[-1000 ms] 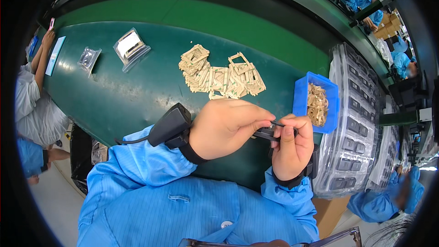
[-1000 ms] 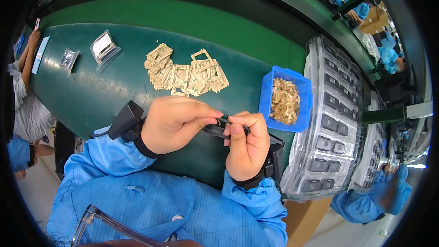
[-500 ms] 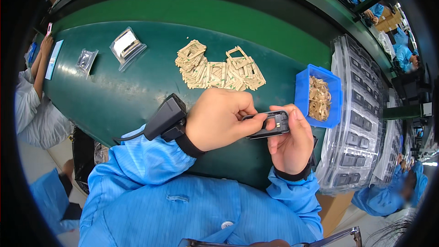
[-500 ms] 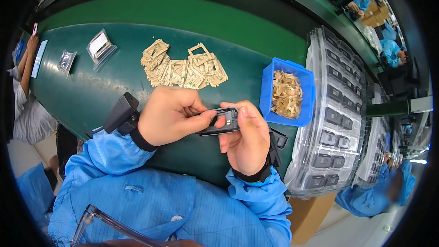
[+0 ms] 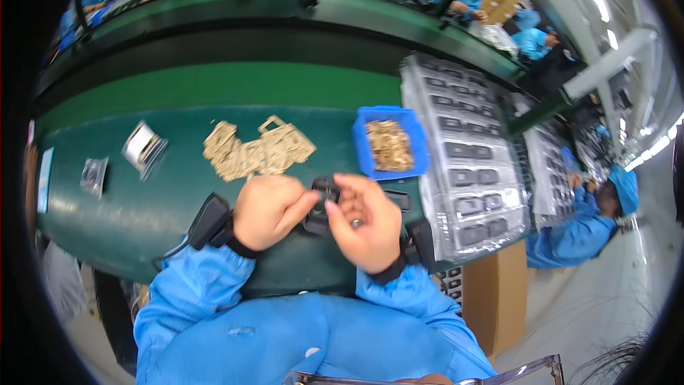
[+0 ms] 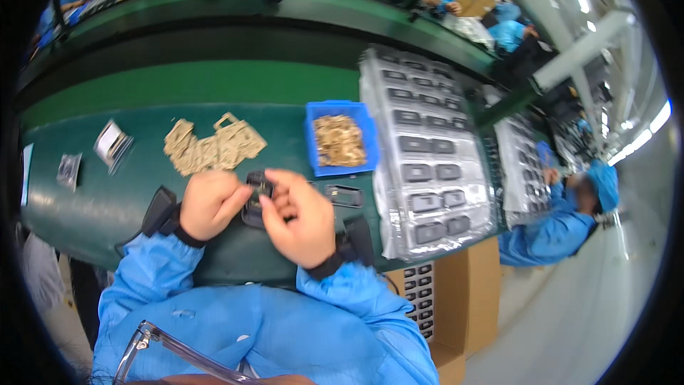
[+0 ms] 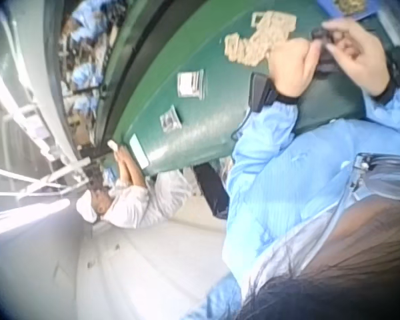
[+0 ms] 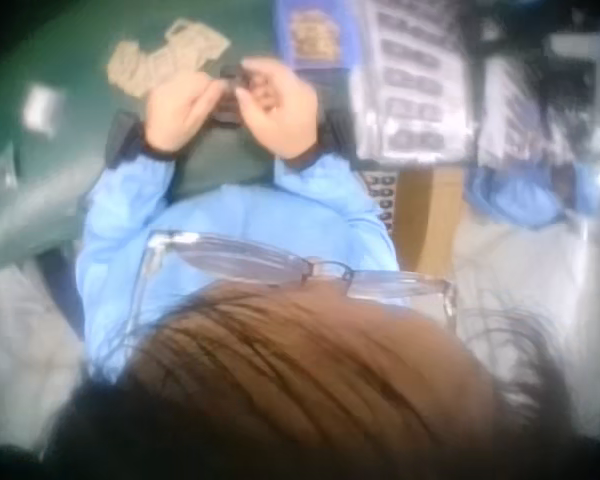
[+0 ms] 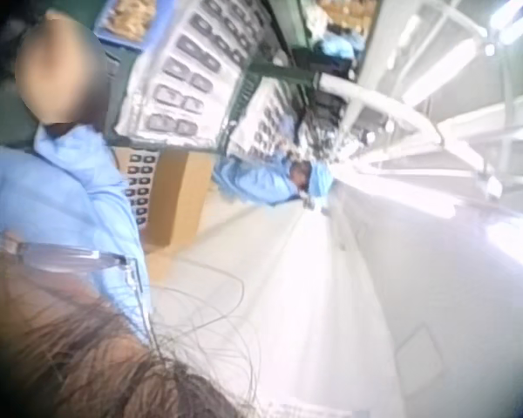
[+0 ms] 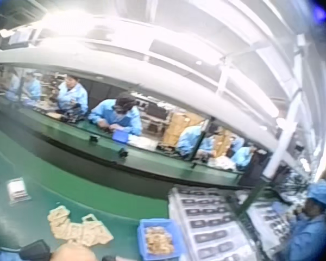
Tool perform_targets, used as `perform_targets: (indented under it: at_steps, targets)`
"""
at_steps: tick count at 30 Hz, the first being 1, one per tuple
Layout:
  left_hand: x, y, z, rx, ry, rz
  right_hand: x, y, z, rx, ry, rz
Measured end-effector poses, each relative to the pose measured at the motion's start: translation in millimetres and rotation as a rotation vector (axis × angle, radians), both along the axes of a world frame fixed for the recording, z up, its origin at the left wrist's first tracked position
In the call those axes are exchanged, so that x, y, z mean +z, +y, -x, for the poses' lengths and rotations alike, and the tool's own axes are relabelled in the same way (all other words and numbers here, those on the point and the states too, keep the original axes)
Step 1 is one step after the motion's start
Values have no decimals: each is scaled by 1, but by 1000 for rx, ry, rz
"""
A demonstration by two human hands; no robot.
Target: Assembling small electronic components into a plastic housing on a factory production line.
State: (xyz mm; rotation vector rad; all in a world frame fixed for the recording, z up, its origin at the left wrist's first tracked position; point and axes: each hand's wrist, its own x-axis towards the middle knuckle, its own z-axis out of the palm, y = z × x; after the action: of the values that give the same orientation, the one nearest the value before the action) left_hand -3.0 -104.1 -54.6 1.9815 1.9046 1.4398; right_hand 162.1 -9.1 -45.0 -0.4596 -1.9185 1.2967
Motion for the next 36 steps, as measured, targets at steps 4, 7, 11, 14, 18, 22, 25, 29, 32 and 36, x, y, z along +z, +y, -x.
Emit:
perform_targets:
  at_steps: [4,7,11,14,18,22,25,29,32,36]
  targets:
    - [-1,0,-1,-142,15,-57,36,13,-64,-547,110,-376]
    - [3,-1,-3,-138,46,-68,68,94,-130,-661,97,-236]
    - [5,4,-8,-121,137,-95,61,252,-218,-883,-4,-58]
    - [1,6,-7,-97,144,-66,33,333,-240,-1102,-207,18]
    - [-5,4,-5,-57,115,-55,-3,368,-214,-1166,-479,13]
    - [-10,4,1,-47,65,-54,0,371,-202,-1264,-1178,-445]
    - [-7,8,1,-42,19,-53,24,336,-188,-1254,-959,-700]
    - [-6,5,3,96,-24,-22,66,150,-98,-354,-477,-631]
    - [-10,11,2,43,-21,-7,38,46,-64,-73,-528,-733]
    - [-12,9,-1,-83,24,19,-20,34,-23,-126,-536,-725]
